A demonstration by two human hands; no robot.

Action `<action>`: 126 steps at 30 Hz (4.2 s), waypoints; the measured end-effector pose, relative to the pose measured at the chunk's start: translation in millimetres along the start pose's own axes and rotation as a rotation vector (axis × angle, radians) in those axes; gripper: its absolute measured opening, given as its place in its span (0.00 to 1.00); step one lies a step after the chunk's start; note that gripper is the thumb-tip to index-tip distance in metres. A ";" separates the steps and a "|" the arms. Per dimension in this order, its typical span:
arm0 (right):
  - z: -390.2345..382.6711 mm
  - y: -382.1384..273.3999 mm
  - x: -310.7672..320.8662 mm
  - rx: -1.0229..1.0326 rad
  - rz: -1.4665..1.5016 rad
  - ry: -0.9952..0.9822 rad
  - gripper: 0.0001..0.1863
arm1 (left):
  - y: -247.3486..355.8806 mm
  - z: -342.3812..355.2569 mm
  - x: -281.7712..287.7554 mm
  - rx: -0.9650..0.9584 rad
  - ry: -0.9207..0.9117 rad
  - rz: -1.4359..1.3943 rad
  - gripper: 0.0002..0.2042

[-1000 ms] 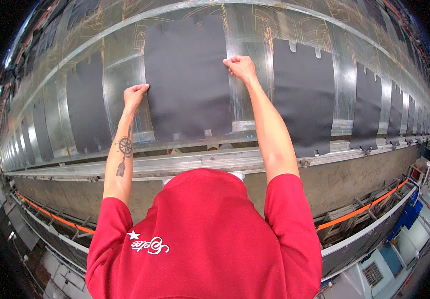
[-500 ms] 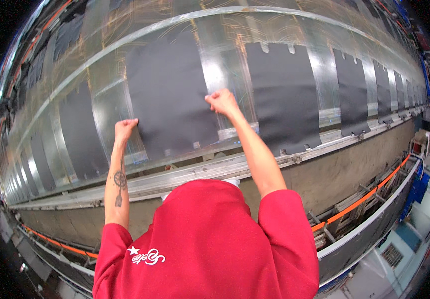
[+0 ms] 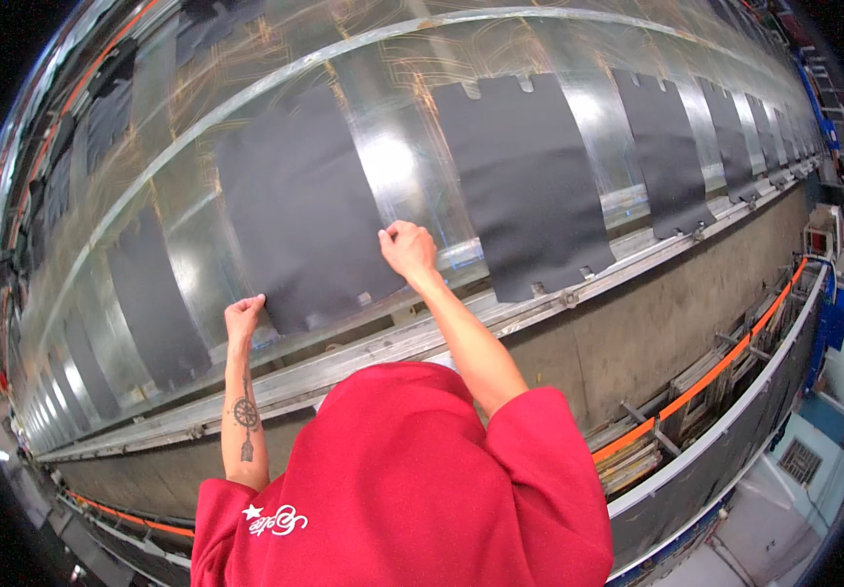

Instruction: The person places black rectangular sheets onto a large, curved, metallic surface. They align the sheets with existing ones and smooth them down with their hands to ensure they are flat and secure.

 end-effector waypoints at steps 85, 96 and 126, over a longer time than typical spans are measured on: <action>62.6 -191.7 -78.3 1.367 -0.370 -0.113 0.16 | -80.2 -145.8 -39.0 -0.385 0.471 0.114 0.16; -93.9 -81.3 -111.7 1.468 -0.343 -0.784 0.45 | -61.3 -146.2 -39.4 -0.465 0.514 0.196 0.17; -99.9 -85.9 -101.4 1.339 -0.397 -0.550 0.36 | -70.1 -147.1 -39.9 -0.459 0.533 0.179 0.16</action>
Point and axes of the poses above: each hand's wrist, its own z-axis towards the middle knuckle, its own x-axis out of the back of the hand, y = z × x, the point moved 4 cm from there along z, towards the middle knuckle, and after that the axes turned 6 degrees about x, right-handed, at the moved point
